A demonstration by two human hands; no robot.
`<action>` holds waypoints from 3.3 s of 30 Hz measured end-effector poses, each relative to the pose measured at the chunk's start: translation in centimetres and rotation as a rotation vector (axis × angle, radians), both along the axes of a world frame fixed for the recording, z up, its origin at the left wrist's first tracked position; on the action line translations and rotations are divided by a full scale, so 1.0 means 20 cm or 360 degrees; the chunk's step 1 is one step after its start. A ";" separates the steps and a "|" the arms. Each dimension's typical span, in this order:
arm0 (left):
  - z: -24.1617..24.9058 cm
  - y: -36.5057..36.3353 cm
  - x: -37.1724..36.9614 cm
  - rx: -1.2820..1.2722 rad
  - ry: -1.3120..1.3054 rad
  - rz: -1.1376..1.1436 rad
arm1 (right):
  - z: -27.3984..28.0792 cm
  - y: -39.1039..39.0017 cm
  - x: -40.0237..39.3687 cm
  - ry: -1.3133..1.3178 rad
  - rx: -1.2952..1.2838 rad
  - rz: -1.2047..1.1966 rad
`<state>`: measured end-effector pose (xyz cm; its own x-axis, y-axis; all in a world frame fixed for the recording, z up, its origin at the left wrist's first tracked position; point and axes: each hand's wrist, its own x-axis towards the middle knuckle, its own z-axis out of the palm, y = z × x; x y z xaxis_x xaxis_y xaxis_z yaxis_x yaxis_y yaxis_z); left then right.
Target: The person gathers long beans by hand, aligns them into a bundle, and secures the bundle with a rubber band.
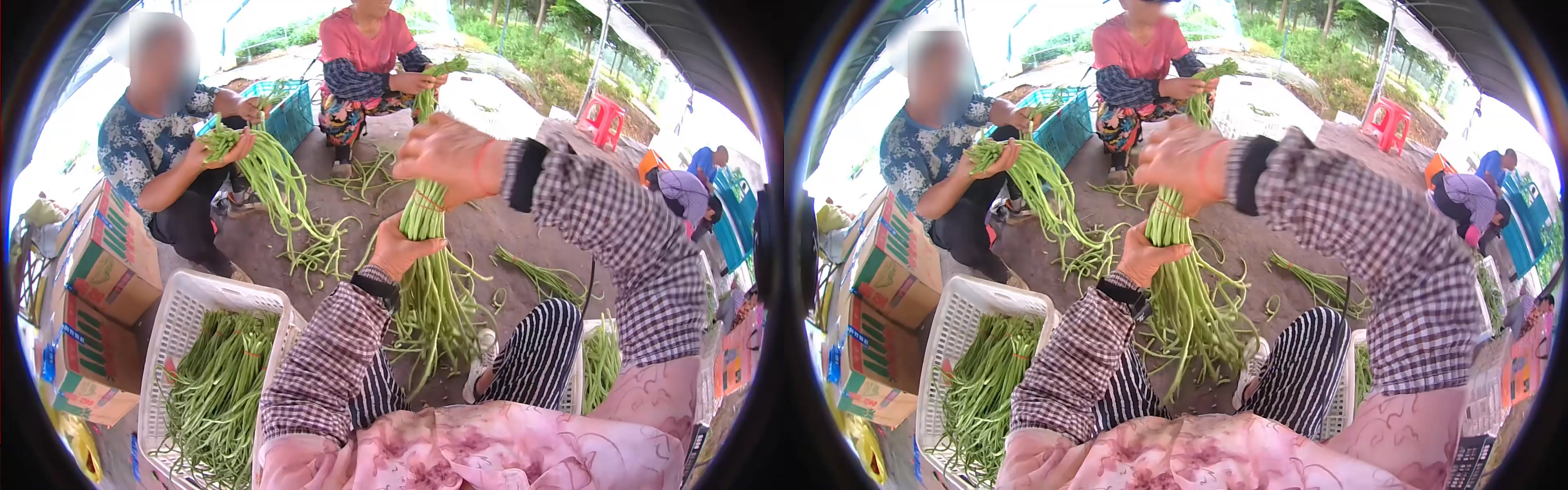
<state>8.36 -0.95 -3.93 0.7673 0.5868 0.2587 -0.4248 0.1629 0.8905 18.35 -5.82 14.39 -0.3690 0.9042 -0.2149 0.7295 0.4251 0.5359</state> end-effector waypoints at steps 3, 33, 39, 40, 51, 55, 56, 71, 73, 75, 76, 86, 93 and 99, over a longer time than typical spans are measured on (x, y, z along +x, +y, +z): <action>0.01 0.03 -0.04 -0.0055 0.0013 0.0000 | -0.04 -0.05 0.23 0.0545 0.0541 0.0235; -0.02 0.04 -0.03 0.0817 0.0379 0.0435 | -0.84 -0.23 0.33 0.4372 0.0190 -0.0327; -0.05 0.08 -0.04 -0.0246 0.0216 0.0148 | -0.92 -0.24 0.26 0.3754 0.0162 -0.0473; -0.04 0.08 -0.04 -0.0445 0.0192 0.0138 | -0.94 -0.25 0.24 0.3516 0.0112 -0.0460; -0.10 0.12 -0.08 -0.0703 0.0181 -0.0185 | -1.06 -0.21 0.27 0.3472 -0.0236 -0.0378; -0.11 0.12 -0.09 -0.0637 0.0219 -0.0158 | -1.09 -0.20 0.32 0.3506 -0.0423 -0.0709; -0.11 0.12 -0.10 -0.0646 0.0199 -0.0180 | -1.09 -0.21 0.32 0.3525 -0.0456 -0.0825; -0.12 0.14 -0.11 -0.0739 -0.0028 -0.0089 | -0.99 -0.24 0.21 0.3157 0.0461 -0.0852; -0.11 0.14 -0.12 -0.0726 -0.0060 -0.0119 | -1.01 -0.24 0.20 0.3417 0.0504 -0.0729; -0.08 0.13 -0.12 -0.0674 -0.0110 -0.0104 | -1.02 -0.24 0.19 0.3446 0.0547 -0.0339; -0.07 0.11 -0.11 -0.0633 -0.0129 -0.0053 | -1.01 -0.27 0.19 0.3397 0.0439 -0.0504; -0.07 0.01 0.00 -0.0351 -0.0071 0.0315 | -0.93 -0.24 0.14 0.2337 0.0831 -0.0144; -0.06 0.01 0.00 -0.0446 -0.0072 0.0386 | -0.91 -0.21 0.13 0.2175 0.0456 -0.0523; -0.11 0.15 -0.04 -0.1010 0.0063 0.0667 | -0.99 -0.29 0.05 0.2250 0.0139 -0.0671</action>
<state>7.55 2.15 -6.14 0.4491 0.8582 -0.2485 -0.5337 0.4807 0.6958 19.34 -11.65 -5.33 0.0662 0.9864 0.1507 0.7148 0.0585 -0.6969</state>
